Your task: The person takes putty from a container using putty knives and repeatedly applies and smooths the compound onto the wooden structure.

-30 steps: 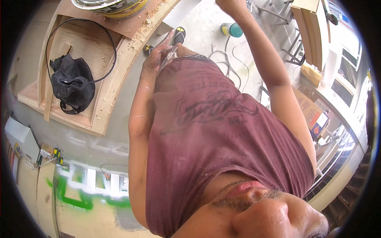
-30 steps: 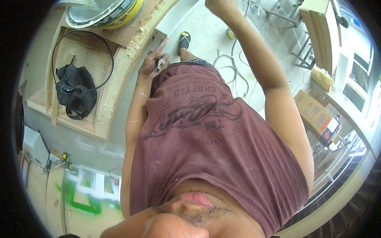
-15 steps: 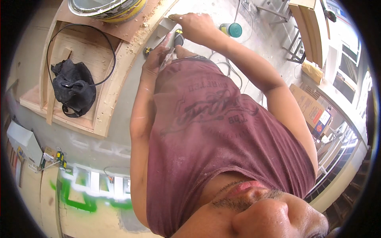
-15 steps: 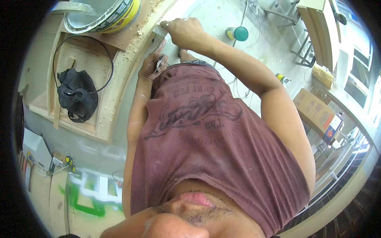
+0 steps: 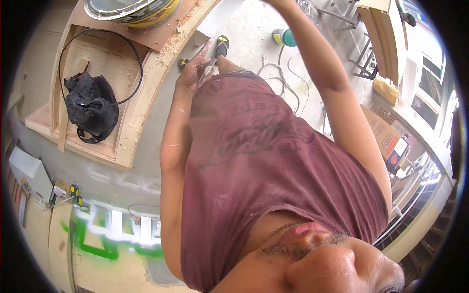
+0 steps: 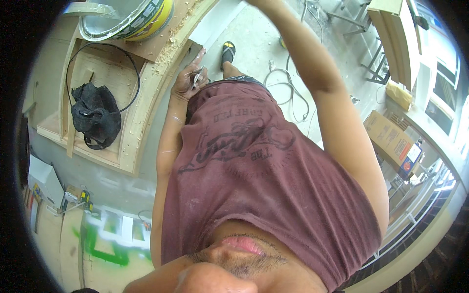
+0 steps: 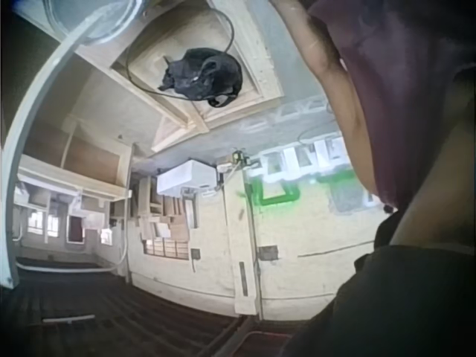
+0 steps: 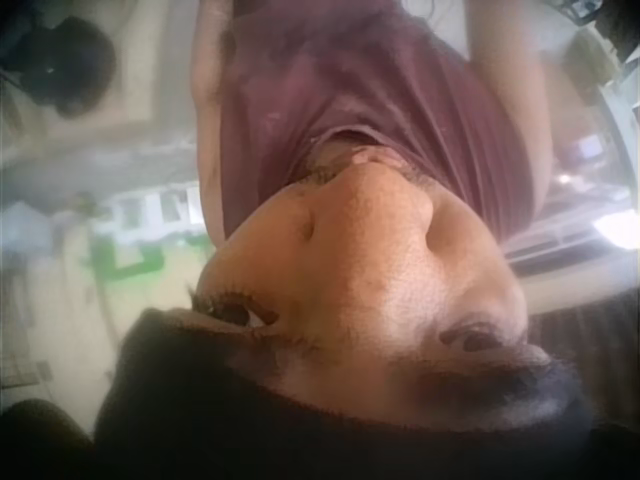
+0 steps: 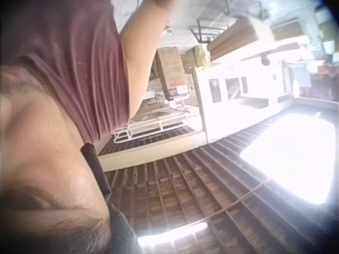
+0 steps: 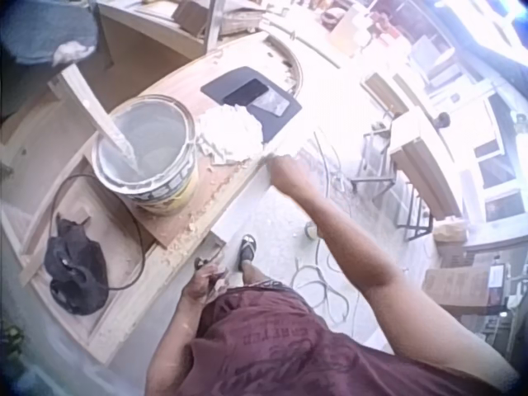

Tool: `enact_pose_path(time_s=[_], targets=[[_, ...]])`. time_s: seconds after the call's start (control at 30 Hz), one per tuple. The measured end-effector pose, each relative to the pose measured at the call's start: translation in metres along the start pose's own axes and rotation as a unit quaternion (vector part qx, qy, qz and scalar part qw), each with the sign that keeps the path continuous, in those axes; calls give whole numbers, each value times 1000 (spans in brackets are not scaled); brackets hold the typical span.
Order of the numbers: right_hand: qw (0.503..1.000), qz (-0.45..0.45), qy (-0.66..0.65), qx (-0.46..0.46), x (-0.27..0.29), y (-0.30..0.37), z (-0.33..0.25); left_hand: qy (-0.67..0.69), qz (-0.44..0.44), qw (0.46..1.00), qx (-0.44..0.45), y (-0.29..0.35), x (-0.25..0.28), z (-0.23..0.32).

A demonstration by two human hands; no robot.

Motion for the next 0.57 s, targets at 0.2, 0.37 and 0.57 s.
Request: enact_pose_path(time_s=[0.2, 0.37, 0.57], targets=[[989, -71, 71, 108, -52, 42, -73, 31, -3, 1000, 1, 2, 7, 0], [997, -16, -50, -52, 46, 77, -27, -16, 0, 1000, 23, -13, -25, 7], [935, 148, -304, -108, 68, 99, 5, 8, 81, 994, -73, 26, -46, 29]])
Point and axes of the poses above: each hand's wrist, its own y-axis away from the middle knuckle, its own x-axis out of the back of the hand, z = x × y, the point moved 7 cm from there along -y, towards the middle knuckle, and after that the axes turned 10 degrees about x, right-handed, at the moved point
